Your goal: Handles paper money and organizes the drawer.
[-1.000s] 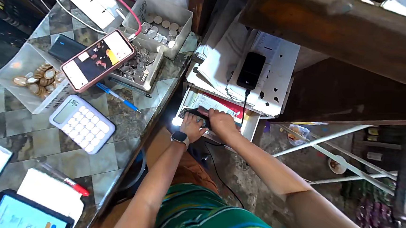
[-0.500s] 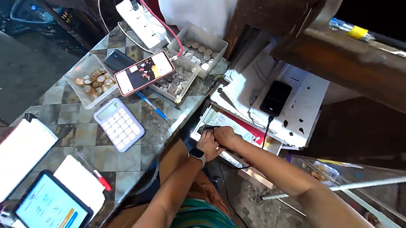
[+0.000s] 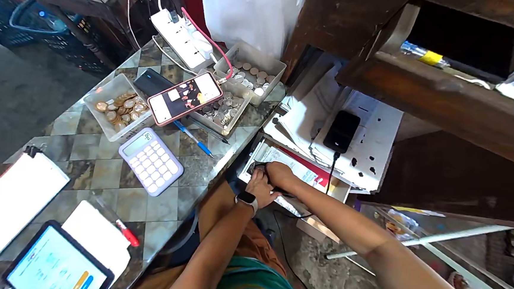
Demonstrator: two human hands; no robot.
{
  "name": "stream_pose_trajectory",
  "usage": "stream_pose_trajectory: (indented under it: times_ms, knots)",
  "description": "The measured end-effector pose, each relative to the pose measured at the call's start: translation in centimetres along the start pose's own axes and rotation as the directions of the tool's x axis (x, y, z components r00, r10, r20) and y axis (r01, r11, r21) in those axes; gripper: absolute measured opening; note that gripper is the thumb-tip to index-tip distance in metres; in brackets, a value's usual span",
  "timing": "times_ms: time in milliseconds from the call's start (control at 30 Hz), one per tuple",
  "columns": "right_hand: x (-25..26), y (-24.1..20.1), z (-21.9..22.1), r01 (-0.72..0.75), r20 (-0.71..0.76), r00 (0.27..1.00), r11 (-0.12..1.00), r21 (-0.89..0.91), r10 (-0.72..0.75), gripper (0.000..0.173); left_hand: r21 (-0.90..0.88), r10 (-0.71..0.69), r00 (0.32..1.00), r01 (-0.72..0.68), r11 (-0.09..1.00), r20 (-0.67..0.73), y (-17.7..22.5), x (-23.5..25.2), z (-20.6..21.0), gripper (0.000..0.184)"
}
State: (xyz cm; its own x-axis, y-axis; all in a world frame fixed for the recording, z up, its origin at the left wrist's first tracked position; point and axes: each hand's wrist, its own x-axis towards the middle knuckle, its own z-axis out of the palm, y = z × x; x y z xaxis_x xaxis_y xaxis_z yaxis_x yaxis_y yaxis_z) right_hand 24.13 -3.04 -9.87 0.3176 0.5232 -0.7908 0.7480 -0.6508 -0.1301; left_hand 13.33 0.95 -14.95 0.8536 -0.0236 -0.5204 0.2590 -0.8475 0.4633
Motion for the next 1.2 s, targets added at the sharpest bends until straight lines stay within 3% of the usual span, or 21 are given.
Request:
stream_pose_trajectory:
  times_ms: [100,267,467,633,700,867,1033,1100,1200]
  knots:
    - [0.8,0.4,1.1,-0.013,-0.107,0.994,0.998,0.054,0.019,0.029,0.001,0.009,1.000,-0.009,1.000,-0.006,0.0,0.1,0.0,0.060]
    - [2.3,2.6,3.6,0.072,-0.202,0.976,0.997,-0.030,-0.076,0.033,0.010,0.025,1.000,-0.025,1.000,-0.010,-0.2,0.3,0.1,0.060]
    - [2.8,1.8,2.5,0.025,-0.188,0.982,0.970,0.241,0.022,0.031,0.022,0.000,1.000,0.000,1.000,0.011,-0.2,0.3,0.0,0.062]
    - [3.8,3.3,4.6,0.128,-0.278,0.956,0.984,0.124,-0.089,0.033,0.015,0.011,1.000,-0.011,1.000,0.014,-0.3,0.4,0.1,0.060]
    - [3.8,3.9,4.4,0.125,-0.228,0.969,0.982,0.142,-0.090,0.034,0.013,0.012,1.000,-0.012,1.000,0.021,-0.4,0.5,0.0,0.060]
    - [3.8,2.6,3.2,-0.069,0.038,0.997,0.969,0.237,0.062,0.048,-0.017,0.015,1.000,-0.015,1.000,0.007,-0.4,0.0,0.4,0.062]
    - [4.5,4.3,5.6,0.117,-0.136,0.988,0.929,0.350,-0.073,0.035,-0.002,0.025,1.000,-0.025,1.000,0.005,-0.4,-0.5,0.7,0.060]
    - [4.8,5.3,5.8,0.189,-0.094,0.981,0.929,0.317,-0.168,0.037,0.017,0.028,1.000,-0.029,0.999,0.006,-0.3,-0.6,0.9,0.060]
    - [5.0,4.7,4.6,0.153,0.047,0.984,0.956,0.252,-0.170,0.044,0.031,0.031,0.999,-0.030,0.999,-0.009,-0.5,-0.6,0.8,0.058]
